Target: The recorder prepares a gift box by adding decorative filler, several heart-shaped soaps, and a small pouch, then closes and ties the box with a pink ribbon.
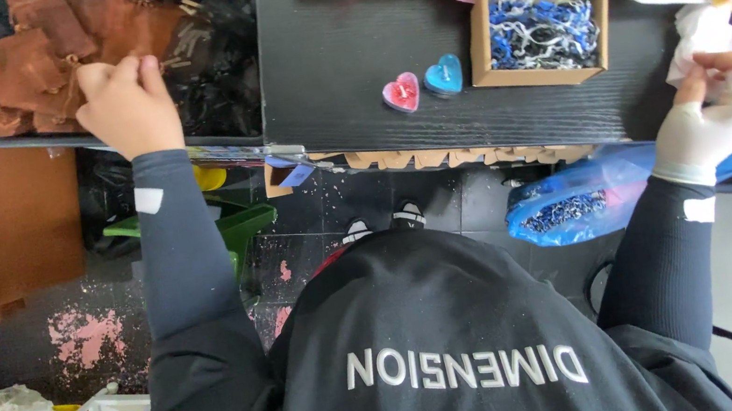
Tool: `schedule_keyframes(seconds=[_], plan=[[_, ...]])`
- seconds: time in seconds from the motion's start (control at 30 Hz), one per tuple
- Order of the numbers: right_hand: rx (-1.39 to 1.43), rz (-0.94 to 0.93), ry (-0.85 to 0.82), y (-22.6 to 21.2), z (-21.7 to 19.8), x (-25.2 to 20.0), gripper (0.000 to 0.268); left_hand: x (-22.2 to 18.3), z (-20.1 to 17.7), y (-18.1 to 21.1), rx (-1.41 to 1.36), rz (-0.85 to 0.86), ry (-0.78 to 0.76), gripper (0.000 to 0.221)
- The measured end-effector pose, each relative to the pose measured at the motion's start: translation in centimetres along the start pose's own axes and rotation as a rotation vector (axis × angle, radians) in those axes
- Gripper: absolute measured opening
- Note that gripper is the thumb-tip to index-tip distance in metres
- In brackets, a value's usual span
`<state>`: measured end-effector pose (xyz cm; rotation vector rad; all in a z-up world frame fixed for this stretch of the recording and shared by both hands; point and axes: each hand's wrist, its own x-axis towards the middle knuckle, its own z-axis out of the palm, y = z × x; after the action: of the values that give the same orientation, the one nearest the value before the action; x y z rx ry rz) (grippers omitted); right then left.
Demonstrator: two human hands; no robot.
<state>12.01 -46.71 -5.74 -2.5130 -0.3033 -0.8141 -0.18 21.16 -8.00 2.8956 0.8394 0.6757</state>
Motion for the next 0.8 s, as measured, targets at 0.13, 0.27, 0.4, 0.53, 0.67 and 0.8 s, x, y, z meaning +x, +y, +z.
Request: schedule_keyframes(seconds=[0.13, 0.27, 0.4, 0.53, 0.67, 0.8], plan=[[0.03, 0.02, 0.002, -1.0, -0.3, 0.3, 0.023, -0.3, -1.4, 0.6, -0.214, 0.024, 0.207, 0.016], [0.014, -0.026, 0.006, -1.5, -0.6, 0.7, 0.023, -0.4, -1.2, 0.6, -0.32, 0.098, 0.413, 0.018], [0.048, 0.006, 0.001, -3.0, -1.2, 0.8, 0.024, -1.0, -2.7, 2.9, -0.619, -0.01, 0.489, 0.013], [0.004, -0.047, 0.064, -3.2, -2.0, 0.8, 0.028, -3.7, -8.4, 9.5, -0.85, -0.04, 0.51, 0.014], [0.076, -0.088, 0.109, -3.0, -2.8, 0.2, 0.023, -8.7, -14.2, 17.1, -1.079, 0.075, 0.141, 0.026], [0.115, -0.172, 0.139, -5.7, -4.8, 0.2, 0.026, -11.8, -16.9, 25.2, -1.152, 0.226, -0.127, 0.022]])
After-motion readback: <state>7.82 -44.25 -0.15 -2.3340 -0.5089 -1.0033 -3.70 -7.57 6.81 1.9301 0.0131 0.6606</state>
